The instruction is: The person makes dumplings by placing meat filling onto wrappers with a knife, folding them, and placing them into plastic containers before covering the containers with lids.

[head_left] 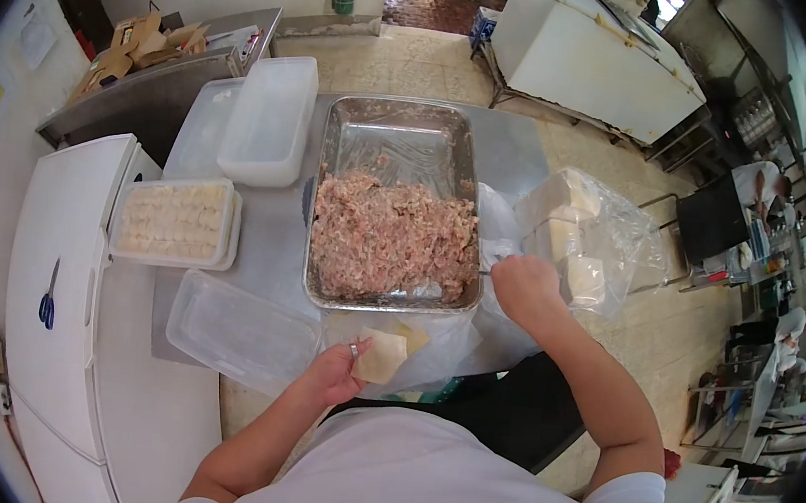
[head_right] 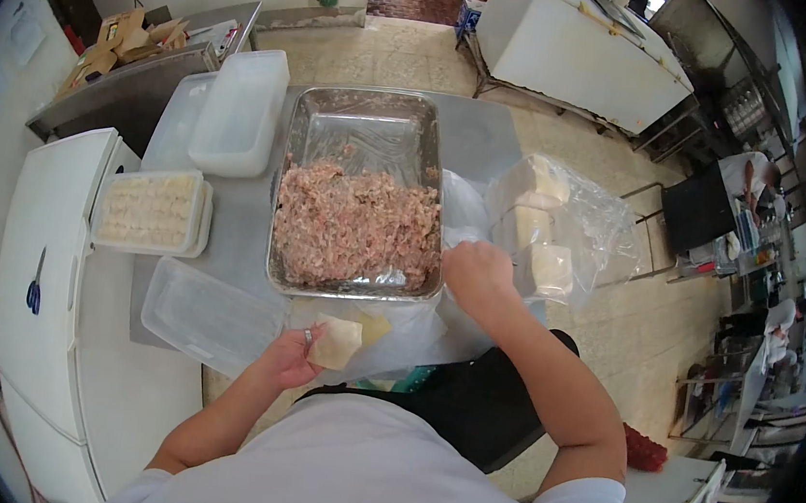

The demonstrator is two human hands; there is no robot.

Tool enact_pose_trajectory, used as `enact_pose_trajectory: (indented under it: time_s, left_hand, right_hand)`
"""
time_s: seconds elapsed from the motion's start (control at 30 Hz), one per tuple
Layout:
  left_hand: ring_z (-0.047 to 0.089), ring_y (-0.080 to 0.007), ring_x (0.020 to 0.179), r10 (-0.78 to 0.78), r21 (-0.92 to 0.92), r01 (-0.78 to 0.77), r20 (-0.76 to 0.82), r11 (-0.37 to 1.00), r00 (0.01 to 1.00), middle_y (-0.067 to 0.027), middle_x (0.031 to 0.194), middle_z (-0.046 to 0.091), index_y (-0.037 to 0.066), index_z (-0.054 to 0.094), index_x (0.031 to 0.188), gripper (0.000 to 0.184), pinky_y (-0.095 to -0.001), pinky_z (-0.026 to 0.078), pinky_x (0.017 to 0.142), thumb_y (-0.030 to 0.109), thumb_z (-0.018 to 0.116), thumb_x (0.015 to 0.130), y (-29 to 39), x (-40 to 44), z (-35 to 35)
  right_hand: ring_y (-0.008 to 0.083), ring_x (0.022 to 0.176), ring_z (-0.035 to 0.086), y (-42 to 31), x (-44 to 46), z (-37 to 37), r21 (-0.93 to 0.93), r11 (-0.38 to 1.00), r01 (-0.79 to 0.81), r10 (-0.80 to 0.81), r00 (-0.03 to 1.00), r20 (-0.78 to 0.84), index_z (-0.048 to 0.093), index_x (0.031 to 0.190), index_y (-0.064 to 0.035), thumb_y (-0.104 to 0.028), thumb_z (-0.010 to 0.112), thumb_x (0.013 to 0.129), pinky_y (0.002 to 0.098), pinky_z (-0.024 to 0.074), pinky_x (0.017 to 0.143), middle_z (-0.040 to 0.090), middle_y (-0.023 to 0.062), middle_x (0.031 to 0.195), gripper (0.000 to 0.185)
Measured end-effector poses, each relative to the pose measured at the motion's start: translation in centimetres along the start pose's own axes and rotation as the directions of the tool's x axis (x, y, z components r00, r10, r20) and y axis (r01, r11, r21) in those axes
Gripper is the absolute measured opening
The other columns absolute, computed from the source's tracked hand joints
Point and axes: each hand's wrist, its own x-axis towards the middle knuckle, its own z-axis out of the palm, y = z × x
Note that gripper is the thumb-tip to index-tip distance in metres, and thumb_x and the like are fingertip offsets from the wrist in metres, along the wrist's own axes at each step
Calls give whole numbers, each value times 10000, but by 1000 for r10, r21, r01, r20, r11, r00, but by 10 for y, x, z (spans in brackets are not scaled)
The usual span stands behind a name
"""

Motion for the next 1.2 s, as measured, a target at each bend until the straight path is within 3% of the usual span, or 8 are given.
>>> enact_pose_trajectory:
  time_s: [0.23, 0.33, 0.43, 0.63, 0.83, 1.03, 1.13, 1.2]
  left_hand:
    - [650, -227, 1173, -29, 10, 29, 9, 1000, 1000, -99, 1269, 670, 14, 592, 1310, 346, -372, 514, 1058, 205, 580, 1022, 4, 1, -2]
    - [664, -232, 1146, 44, -54, -46, -34, 997, 998, -89, 1245, 679, -3, 594, 1279, 338, -363, 524, 1039, 210, 609, 1018, 9, -7, 8]
    - [662, -240, 1155, 83, -93, -77, 66, 993, 994, -95, 1246, 679, 6, 595, 1288, 350, -371, 524, 1038, 225, 609, 1016, 19, -6, 7]
    - [633, -291, 1216, 147, -165, -146, -7, 975, 989, -147, 1295, 660, 24, 578, 1330, 418, -432, 498, 1082, 277, 599, 997, 45, -9, 14]
    - [607, -360, 1244, 215, -202, -195, 86, 960, 973, -198, 1338, 621, -3, 535, 1362, 436, -484, 468, 1112, 233, 580, 998, 71, -5, 26]
    - [617, -329, 1224, 219, -155, -208, 55, 966, 974, -158, 1308, 633, 0, 528, 1361, 397, -482, 459, 1117, 231, 427, 1054, 69, 30, 51]
    - [597, -365, 1241, 236, -307, -220, 16, 926, 972, -196, 1319, 614, -7, 522, 1350, 406, -506, 457, 1117, 245, 356, 1079, 65, 51, 64]
    - [595, -362, 1231, 297, -284, -279, 21, 917, 955, -195, 1296, 613, -12, 520, 1334, 405, -511, 460, 1109, 243, 330, 1083, 64, 52, 77]
  right_hand:
    - [298, 892, 743, -6, -1, 37, 42, 996, 84, -86, 996, 36, 770, 906, -106, -137, 599, 891, 421, 595, 724, 751, 113, 947, 175]
    - [276, 908, 753, -5, -4, 45, 20, 997, 75, -74, 995, -73, 787, 876, -122, -147, 613, 878, 404, 598, 728, 761, 89, 890, 175]
    - [308, 910, 746, -7, -1, 57, 46, 996, 75, -75, 997, 8, 783, 884, -84, -137, 612, 862, 406, 595, 753, 750, 110, 856, 180]
    - [360, 860, 723, -2, -2, 67, 380, 924, 52, -35, 998, -52, 792, 932, -143, -118, 603, 816, 453, 583, 781, 740, 127, 861, 223]
    - [359, 845, 700, -7, -8, 74, 702, 712, -7, 17, 1000, -8, 763, 1155, -177, -81, 554, 859, 416, 549, 764, 724, 173, 868, 375]
    - [318, 797, 680, -58, -28, 80, 986, 158, 47, 185, 980, -76, 734, 1228, -127, -4, 567, 905, 370, 530, 730, 705, 147, 831, 384]
    - [314, 800, 660, -82, -33, 73, 915, 362, 179, 215, 939, -269, 733, 1243, -133, 24, 592, 860, 382, 533, 717, 667, 121, 849, 436]
    - [307, 804, 649, -98, -35, 72, 741, 643, 194, 245, 865, -439, 734, 1247, -168, 28, 619, 810, 394, 532, 702, 630, 103, 859, 492]
